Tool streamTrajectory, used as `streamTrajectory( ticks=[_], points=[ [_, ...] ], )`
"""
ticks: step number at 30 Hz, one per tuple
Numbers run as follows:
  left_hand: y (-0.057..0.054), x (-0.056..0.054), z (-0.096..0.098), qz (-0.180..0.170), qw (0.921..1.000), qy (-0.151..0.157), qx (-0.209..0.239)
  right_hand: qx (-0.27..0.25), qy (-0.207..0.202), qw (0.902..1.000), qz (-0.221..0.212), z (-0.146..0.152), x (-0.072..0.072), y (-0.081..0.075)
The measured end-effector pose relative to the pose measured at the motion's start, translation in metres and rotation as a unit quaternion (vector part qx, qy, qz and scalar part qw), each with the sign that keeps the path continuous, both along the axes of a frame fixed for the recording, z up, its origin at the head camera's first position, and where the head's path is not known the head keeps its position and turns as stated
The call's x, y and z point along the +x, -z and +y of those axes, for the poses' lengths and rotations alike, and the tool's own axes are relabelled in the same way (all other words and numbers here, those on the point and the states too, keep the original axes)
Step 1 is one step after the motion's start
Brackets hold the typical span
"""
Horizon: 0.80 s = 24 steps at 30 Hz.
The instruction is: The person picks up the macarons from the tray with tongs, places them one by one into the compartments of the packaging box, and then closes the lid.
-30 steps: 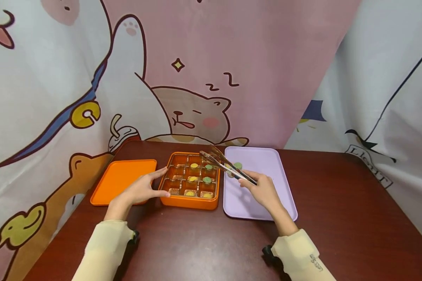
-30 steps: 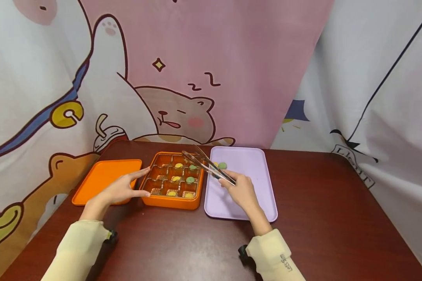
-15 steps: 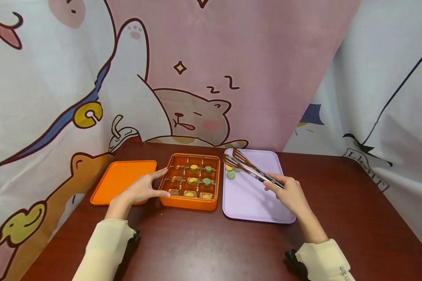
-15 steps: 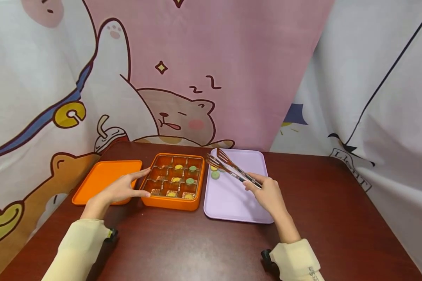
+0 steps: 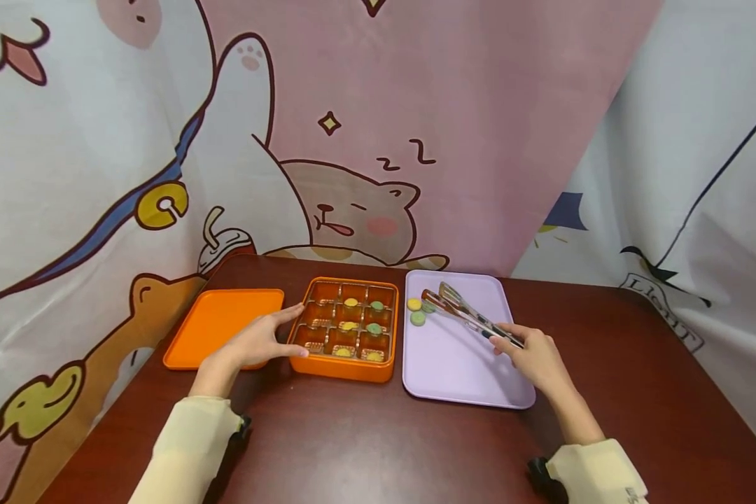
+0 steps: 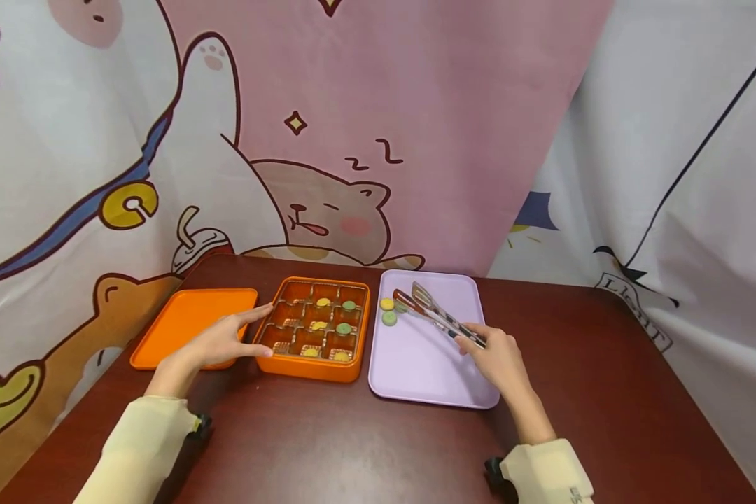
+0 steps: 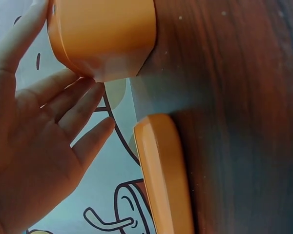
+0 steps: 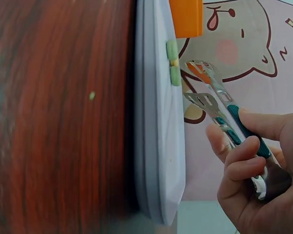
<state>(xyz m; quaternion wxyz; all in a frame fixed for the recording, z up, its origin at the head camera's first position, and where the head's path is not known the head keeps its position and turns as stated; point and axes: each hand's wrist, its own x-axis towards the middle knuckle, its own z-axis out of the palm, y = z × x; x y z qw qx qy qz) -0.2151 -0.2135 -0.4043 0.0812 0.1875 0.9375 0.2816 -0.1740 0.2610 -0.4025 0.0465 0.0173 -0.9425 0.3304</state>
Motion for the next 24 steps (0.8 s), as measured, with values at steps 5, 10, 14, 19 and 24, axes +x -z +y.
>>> streamTrajectory(
  ticks=[5, 10, 14, 19, 24],
  points=[
    [0.000, 0.001, 0.001, -0.007, 1.0000, -0.006, 0.001, 0.016, -0.004, 0.9997, -0.019, 0.003, -0.003, 0.009],
    [0.001, 0.001, 0.000, -0.006, 0.9999, -0.008, -0.002, 0.028, -0.025, 0.9991, -0.021, 0.003, -0.006, 0.013],
    [0.002, 0.001, -0.001, -0.003, 1.0000, -0.004, -0.004, 0.051, -0.029, 0.9982, -0.009, 0.002, -0.006, 0.014],
    [0.000, -0.002, -0.001, 0.003, 1.0000, 0.002, -0.009, 0.062, -0.010, 0.9980, -0.001, 0.002, -0.007, 0.014],
    [-0.005, -0.003, -0.001, -0.006, 0.9997, 0.005, -0.022, 0.056, 0.003, 0.9985, 0.002, 0.004, -0.001, 0.014]
  ],
)
